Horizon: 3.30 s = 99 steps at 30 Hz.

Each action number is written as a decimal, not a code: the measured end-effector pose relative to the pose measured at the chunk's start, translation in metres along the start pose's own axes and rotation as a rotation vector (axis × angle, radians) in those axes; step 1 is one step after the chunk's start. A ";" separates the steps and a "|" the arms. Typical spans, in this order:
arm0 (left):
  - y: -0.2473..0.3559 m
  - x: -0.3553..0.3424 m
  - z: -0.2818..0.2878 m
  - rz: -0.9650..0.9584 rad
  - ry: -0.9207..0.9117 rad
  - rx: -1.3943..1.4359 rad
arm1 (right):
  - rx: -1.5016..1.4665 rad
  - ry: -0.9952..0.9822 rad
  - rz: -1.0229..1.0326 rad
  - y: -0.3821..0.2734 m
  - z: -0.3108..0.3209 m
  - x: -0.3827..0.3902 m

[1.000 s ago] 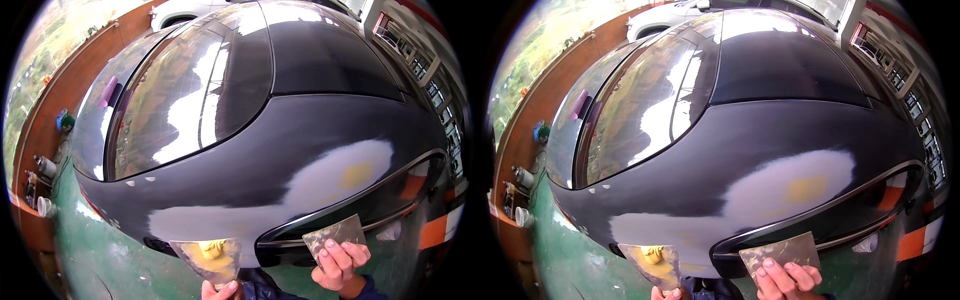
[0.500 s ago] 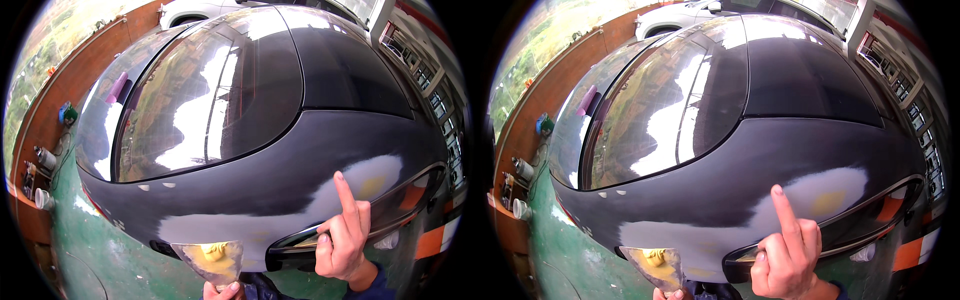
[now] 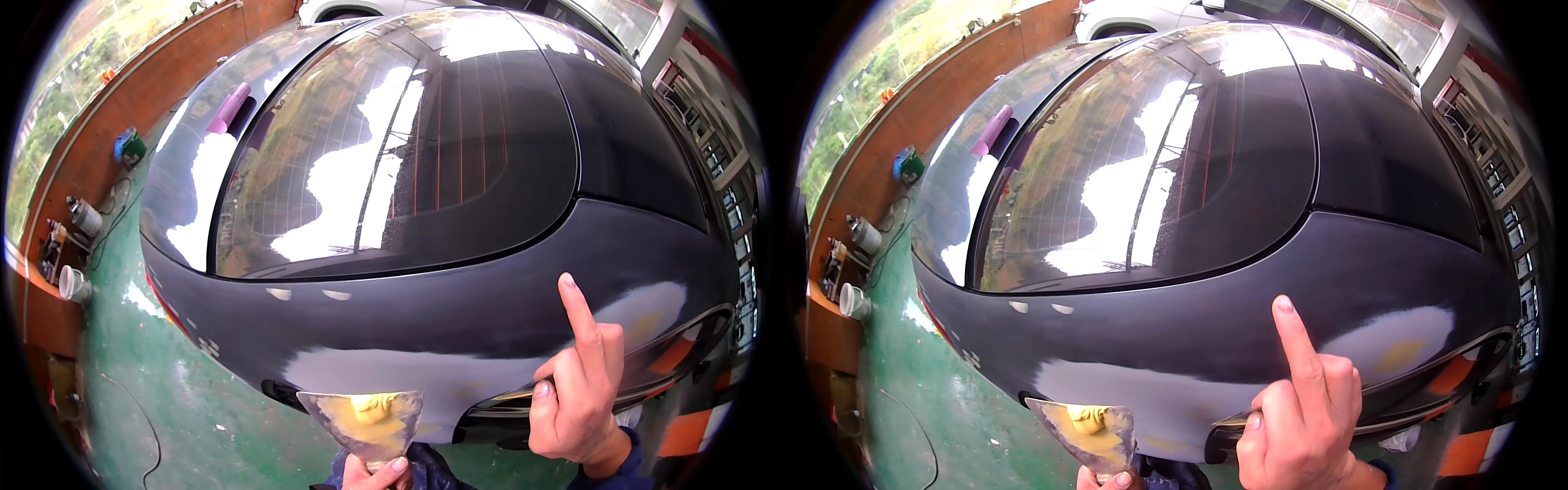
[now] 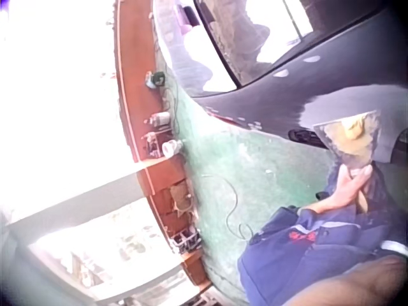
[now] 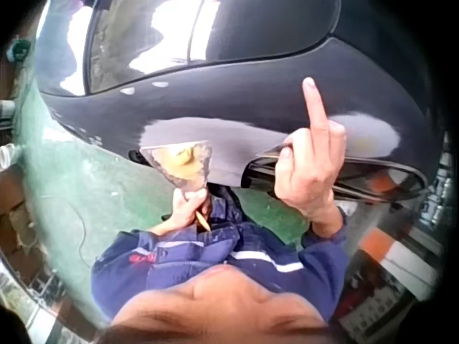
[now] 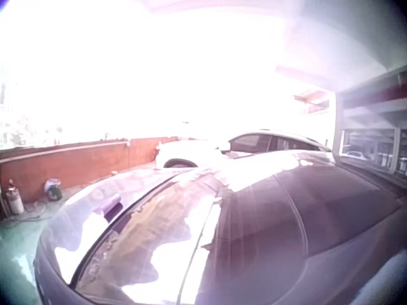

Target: The person applies yellow body filler to the rear bumper of a dark car using a small metal spreader. They repeatedly scoop filler from a larger spreader and smooth it onto the surface, then wipe the area with their hand.

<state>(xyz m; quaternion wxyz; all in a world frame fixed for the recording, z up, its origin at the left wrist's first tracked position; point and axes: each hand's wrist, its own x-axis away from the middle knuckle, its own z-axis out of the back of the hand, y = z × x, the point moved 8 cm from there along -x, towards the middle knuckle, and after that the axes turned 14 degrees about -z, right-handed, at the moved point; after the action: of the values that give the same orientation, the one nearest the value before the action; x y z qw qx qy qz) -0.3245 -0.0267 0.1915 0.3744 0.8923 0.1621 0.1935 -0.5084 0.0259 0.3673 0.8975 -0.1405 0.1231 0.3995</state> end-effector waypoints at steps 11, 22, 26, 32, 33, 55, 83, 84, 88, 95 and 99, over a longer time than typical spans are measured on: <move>0.006 -0.007 0.037 -0.087 0.047 0.087 | 0.293 0.341 0.332 -0.072 0.016 0.032; 0.015 -0.016 0.059 -0.012 0.039 0.061 | 0.387 0.286 0.369 -0.098 -0.072 -0.002; 0.018 -0.021 0.062 0.040 0.047 0.012 | 0.350 0.271 0.326 -0.099 -0.077 -0.006; 0.019 -0.025 0.065 0.055 0.046 0.042 | 0.337 0.275 0.334 -0.098 -0.076 -0.005; 0.018 -0.024 0.066 0.062 0.066 0.042 | 0.318 0.276 0.329 -0.098 -0.075 -0.005; 0.021 -0.023 0.061 -0.006 0.005 0.059 | 0.174 0.172 0.251 -0.104 -0.028 0.020; 0.015 -0.015 0.066 -0.005 0.070 0.118 | 0.288 0.308 0.241 -0.095 -0.067 -0.008; 0.014 -0.014 0.068 0.001 0.077 0.117 | 0.287 0.303 0.249 -0.096 -0.068 -0.009; 0.014 -0.015 0.071 0.028 0.093 0.104 | 0.303 0.272 0.265 -0.102 -0.072 -0.018; 0.008 -0.015 0.074 0.057 0.111 0.110 | 0.321 0.259 0.280 -0.101 -0.077 -0.020; 0.008 -0.019 0.073 0.032 0.080 0.110 | 0.355 0.229 0.315 -0.103 -0.078 -0.020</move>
<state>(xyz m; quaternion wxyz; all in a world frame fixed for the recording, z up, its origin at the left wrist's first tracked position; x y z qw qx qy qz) -0.3060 -0.0841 0.1462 0.3149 0.9056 0.1728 0.2256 -0.4526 -0.0808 0.3170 0.8151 -0.0042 0.3126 0.4878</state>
